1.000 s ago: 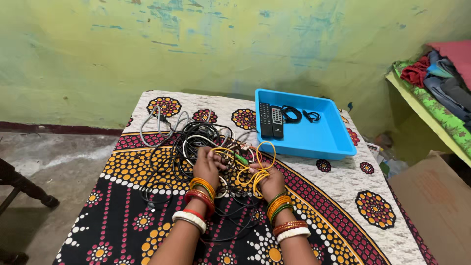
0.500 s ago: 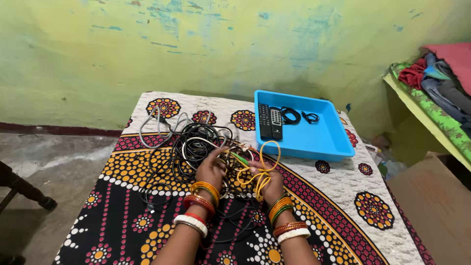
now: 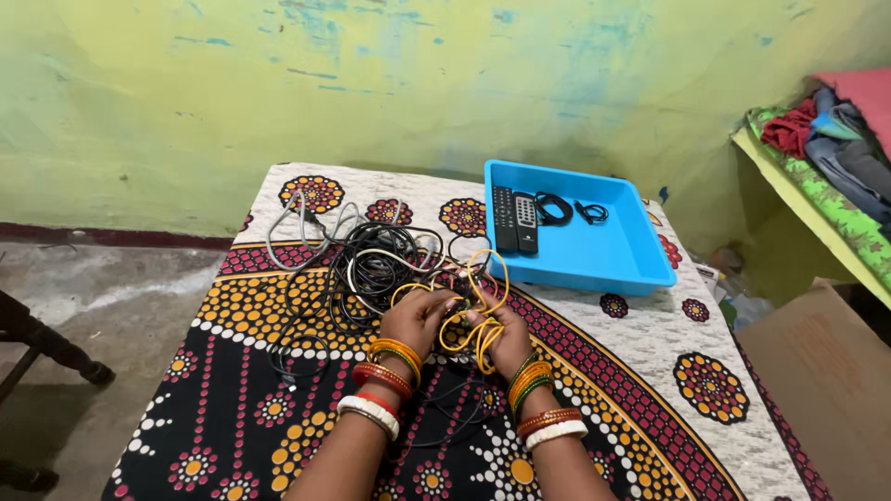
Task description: The person sorts a pile of tangled cables by hand, untangling individual yellow, white, and black cords and placing some of them into a blue plastic tray.
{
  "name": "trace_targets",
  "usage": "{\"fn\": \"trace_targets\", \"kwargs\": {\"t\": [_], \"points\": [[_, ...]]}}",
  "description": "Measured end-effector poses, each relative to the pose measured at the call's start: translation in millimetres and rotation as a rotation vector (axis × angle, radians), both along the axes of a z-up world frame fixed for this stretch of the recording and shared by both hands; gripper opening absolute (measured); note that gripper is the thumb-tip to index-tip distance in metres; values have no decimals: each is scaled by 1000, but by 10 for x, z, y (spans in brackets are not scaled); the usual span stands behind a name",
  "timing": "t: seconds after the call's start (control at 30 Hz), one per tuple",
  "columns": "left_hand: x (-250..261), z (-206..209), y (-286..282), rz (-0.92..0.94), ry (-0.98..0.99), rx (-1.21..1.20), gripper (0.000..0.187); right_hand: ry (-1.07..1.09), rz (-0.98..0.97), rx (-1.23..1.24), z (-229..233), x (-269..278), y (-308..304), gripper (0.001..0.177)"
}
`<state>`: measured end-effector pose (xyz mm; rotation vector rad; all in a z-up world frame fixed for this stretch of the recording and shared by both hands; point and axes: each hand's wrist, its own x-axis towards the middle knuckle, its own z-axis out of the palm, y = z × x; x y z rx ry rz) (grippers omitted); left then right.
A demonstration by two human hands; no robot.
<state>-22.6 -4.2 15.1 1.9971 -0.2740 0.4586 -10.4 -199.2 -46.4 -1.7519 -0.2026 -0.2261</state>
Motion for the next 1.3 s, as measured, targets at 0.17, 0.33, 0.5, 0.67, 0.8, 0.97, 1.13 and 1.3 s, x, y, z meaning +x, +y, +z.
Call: {"fn": "trace_targets", "kwargs": {"t": [0.17, 0.33, 0.5, 0.67, 0.8, 0.97, 1.13, 1.3], "points": [[-40, 75, 10, -53, 18, 67, 16, -2, 78, 22, 131, -49, 9, 55], [-41, 71, 0, -49, -1, 115, 16, 4, 96, 38, 111, -57, 39, 32], [-14, 31, 8, -54, -20, 51, 15, -8, 29, 50, -55, 28, 53, 23], [48, 79, -9, -30, 100, -41, 19, 70, 86, 324, 121, 46, 126, 32], [182, 282, -54, 1, 1, 14, 21, -31, 15, 140, 480, 96, 193, 33], [540, 454, -90, 12, 61, -241, 22, 95, 137, 560, 915, 63, 212, 18], [839, 497, 30, -158, 146, -917, 19, 176, 56, 619, 1054, -109, 178, 21], [820, 745, 214, -71, 118, -1202, 16, 229, -69, 626, 965, -97, -48, 26]]}}
